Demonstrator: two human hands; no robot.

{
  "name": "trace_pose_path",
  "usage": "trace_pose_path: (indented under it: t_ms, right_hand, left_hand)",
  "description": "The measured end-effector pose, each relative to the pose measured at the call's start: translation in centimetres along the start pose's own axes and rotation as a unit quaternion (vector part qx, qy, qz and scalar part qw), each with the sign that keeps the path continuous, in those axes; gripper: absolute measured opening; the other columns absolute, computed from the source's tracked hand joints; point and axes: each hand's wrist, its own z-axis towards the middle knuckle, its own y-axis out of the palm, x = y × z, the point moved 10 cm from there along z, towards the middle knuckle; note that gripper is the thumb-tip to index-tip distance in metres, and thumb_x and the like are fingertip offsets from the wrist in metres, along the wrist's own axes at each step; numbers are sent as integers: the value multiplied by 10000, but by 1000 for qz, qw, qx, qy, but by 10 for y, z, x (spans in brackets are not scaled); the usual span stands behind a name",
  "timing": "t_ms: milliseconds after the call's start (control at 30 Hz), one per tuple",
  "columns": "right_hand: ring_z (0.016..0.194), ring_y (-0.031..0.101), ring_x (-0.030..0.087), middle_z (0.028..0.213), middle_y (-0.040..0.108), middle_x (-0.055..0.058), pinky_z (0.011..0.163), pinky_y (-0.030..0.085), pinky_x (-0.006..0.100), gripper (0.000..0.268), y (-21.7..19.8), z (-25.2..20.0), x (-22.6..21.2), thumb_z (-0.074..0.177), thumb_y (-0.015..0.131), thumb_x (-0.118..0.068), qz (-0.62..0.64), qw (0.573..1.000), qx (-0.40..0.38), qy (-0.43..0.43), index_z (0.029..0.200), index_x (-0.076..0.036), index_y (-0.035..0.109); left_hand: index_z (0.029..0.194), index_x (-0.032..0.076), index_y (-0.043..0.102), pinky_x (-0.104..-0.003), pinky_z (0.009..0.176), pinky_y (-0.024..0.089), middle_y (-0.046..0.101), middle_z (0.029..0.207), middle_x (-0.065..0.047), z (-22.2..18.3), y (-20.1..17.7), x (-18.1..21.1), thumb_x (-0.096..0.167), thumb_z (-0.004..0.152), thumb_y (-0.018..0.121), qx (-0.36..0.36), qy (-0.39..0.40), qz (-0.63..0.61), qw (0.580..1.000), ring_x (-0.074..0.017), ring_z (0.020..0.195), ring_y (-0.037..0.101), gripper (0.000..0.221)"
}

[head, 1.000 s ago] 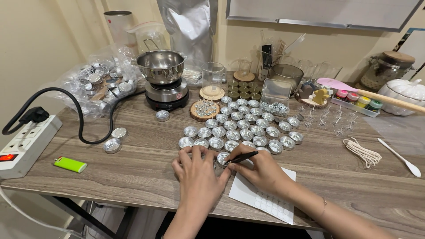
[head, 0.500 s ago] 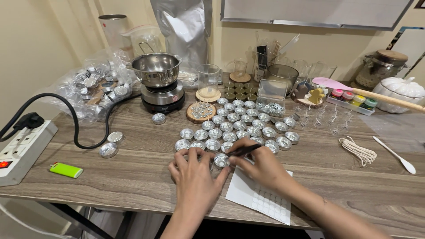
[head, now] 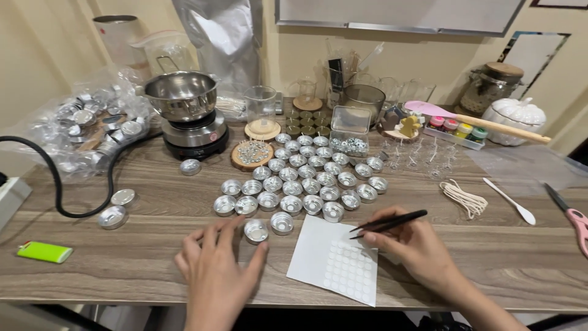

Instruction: Apply adhesive dots to the bottom of metal tea light candle tins in preparation for wicking.

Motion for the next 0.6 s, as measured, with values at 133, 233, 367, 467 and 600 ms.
trace_pose_path:
  t_ms: [133,233,367,467,600]
  right_hand:
    - [895,737,145,985,797,78,797,616,310,275,6,-8,-2,826,776,-161,-18,999,-41,-21,1030,3,688]
    - [916,719,132,990,766,82,803,605,298,261,9,-11,0,860,759,-165,-16,997,-72,-36,1045,6,691]
    - [818,672,136,938,769,70,718,571,309,298,10,-14,-3,839,755,-188,-85,994,-63,26,1096,-40,725]
    - [884,725,101,963,776,44,776,601,283,304,7,-17,-1,846,749,-206,-75,995,-72,11,1104,-49,710]
    - [925,697,118,999,771,69,815,577,291,272,5,-18,3,877,741,-178,-3,995,-101,-17,1077,-4,682]
  left_hand:
    - [1330,221,669,-435,1121,267,694,1211,-1,-1,14,-7,485,773,738,-2,-12,-10,1000,-220,1263,476,620]
    - [1287,176,700,-460,1071,284,697,1213,-41,0,5,18,464,745,760,39,26,-15,999,-260,1229,499,617]
    - [1243,152,718,-462,1022,309,612,1316,-133,2,14,36,417,841,739,-44,11,108,993,-316,1218,484,482]
    - [1134,163,772,-498,1041,339,653,1267,-91,4,17,27,347,877,711,-7,16,92,996,-305,1153,529,322]
    - [999,157,810,-522,964,406,690,1195,-105,-6,8,39,267,801,742,87,48,-6,995,-319,1089,589,236]
